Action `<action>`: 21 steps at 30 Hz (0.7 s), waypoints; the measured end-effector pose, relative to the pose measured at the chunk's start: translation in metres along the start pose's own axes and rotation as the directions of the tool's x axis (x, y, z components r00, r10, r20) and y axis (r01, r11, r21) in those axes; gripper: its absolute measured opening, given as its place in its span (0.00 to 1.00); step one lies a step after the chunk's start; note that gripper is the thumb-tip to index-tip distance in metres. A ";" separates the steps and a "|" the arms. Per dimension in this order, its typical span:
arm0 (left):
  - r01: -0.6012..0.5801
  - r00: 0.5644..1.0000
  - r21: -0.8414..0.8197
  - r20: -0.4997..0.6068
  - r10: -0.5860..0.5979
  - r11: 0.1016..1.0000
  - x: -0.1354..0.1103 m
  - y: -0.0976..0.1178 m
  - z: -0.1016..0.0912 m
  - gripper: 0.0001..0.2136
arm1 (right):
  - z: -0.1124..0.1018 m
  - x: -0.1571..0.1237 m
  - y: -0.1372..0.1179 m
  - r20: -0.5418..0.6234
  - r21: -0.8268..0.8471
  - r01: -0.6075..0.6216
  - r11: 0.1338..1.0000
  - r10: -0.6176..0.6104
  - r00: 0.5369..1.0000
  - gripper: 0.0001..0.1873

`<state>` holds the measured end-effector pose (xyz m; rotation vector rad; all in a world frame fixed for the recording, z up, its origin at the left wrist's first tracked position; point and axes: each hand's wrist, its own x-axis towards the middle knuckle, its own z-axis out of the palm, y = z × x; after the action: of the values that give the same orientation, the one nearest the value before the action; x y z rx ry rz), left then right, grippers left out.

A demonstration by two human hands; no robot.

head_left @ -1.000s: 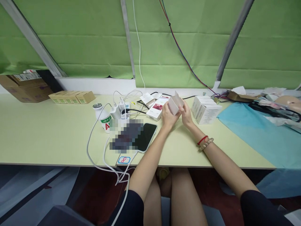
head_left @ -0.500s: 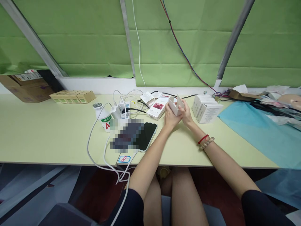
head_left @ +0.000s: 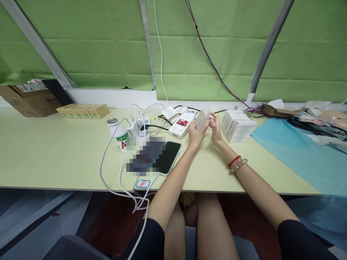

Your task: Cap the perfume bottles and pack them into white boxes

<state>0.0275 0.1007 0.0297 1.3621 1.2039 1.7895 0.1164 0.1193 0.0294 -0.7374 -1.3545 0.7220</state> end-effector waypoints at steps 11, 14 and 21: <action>0.092 0.991 -0.141 -0.080 -0.104 0.986 0.007 0.006 -0.013 0.22 | 0.005 -0.003 0.004 0.014 -0.102 -0.104 0.989 0.106 0.994 0.27; 0.161 0.987 -0.194 0.044 -0.155 0.968 0.004 0.007 -0.011 0.27 | 0.003 -0.004 0.002 -0.031 -0.226 0.069 0.972 -0.078 0.996 0.27; 0.202 0.979 -0.292 0.038 -0.199 0.935 0.007 0.004 -0.006 0.28 | -0.001 -0.005 -0.006 0.116 -0.117 0.009 0.993 0.005 0.993 0.24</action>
<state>0.0199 0.1027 0.0358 1.0362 0.9853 1.7339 0.1171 0.1118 0.0308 -0.7971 -1.5132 0.6966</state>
